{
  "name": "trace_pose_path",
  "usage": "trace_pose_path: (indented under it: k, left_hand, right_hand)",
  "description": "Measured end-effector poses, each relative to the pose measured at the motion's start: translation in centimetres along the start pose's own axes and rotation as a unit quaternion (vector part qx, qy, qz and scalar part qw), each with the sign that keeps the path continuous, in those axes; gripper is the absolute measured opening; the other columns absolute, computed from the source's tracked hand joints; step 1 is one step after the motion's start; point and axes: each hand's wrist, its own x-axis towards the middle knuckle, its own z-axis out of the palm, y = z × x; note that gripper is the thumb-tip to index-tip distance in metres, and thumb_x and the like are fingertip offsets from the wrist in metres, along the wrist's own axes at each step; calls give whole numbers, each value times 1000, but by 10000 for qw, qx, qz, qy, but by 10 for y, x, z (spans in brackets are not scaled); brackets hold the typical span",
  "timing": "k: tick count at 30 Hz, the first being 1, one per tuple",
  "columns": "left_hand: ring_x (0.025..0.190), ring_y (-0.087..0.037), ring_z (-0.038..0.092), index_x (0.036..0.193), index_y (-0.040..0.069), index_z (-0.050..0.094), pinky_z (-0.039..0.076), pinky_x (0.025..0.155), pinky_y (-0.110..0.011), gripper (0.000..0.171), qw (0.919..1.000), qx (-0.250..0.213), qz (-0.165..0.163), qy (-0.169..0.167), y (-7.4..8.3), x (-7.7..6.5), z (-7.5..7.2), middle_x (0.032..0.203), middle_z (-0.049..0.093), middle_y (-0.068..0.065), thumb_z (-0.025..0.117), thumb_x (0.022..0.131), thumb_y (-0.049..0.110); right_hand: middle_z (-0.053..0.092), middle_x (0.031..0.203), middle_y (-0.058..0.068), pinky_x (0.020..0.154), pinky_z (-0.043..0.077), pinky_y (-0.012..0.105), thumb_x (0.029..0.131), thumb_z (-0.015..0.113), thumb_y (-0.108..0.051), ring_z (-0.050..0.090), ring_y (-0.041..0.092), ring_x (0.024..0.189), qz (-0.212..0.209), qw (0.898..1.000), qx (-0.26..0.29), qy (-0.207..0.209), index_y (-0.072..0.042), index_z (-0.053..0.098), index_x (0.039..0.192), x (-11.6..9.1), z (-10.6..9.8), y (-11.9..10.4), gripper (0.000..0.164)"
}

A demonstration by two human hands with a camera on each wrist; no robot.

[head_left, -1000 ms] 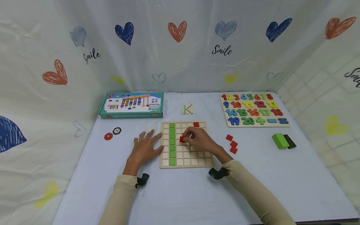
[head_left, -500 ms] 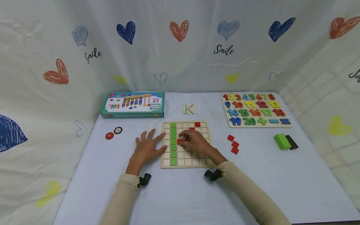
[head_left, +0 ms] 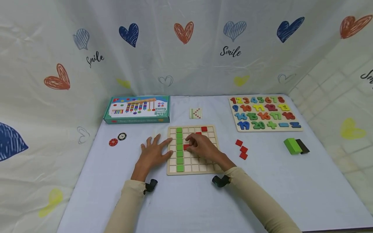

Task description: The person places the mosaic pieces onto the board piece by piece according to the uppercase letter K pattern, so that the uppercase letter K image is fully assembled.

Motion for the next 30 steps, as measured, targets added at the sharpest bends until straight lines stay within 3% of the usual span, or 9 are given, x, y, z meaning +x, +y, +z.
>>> trace_pose_path:
  k: [11,15,19,21,25,30]
  left_hand:
    - [156,-54,17,161,35,47,18,116,-83,64,10000,-23,-9,-18,0,0,1,173,27,-19,66,102,52]
    - [157,-54,16,162,35,46,17,117,-84,65,10000,-25,21,35,0,0,3,174,25,-19,65,102,52]
    - [157,-54,15,162,35,46,16,117,-83,65,10000,-37,7,63,1,0,4,174,25,-18,65,102,53]
    - [157,-54,16,162,35,46,16,117,-83,66,10000,-31,-14,58,1,0,3,174,25,-18,65,102,52]
    - [156,-55,17,162,35,46,18,116,-83,66,10000,-7,2,84,-1,-1,4,174,26,-19,66,102,52]
    - [156,-55,18,161,34,48,19,115,-84,65,9999,-29,30,154,-1,-2,2,173,27,-20,66,102,52]
  right_hand:
    - [68,98,0,78,56,28,95,82,-14,63,13,85,16,9999,147,7,-4,68,128,-2,-1,1,37]
    - [71,102,4,79,57,32,96,81,-15,66,17,88,-120,9989,291,348,-3,69,127,-7,-12,8,36]
    - [74,107,9,81,58,37,98,79,-16,70,22,93,-108,9972,164,721,-2,71,125,-20,-42,28,31]
    - [74,112,11,82,58,38,99,77,-16,70,25,97,24,9977,-64,681,-2,71,125,-30,-64,40,29]
    - [71,125,17,81,58,39,98,78,-18,68,30,105,700,9952,-643,211,-3,70,129,-57,-110,60,35]
    - [65,129,26,82,61,46,95,82,-28,63,39,111,1772,9778,-1046,-405,0,65,134,-86,-148,76,52]
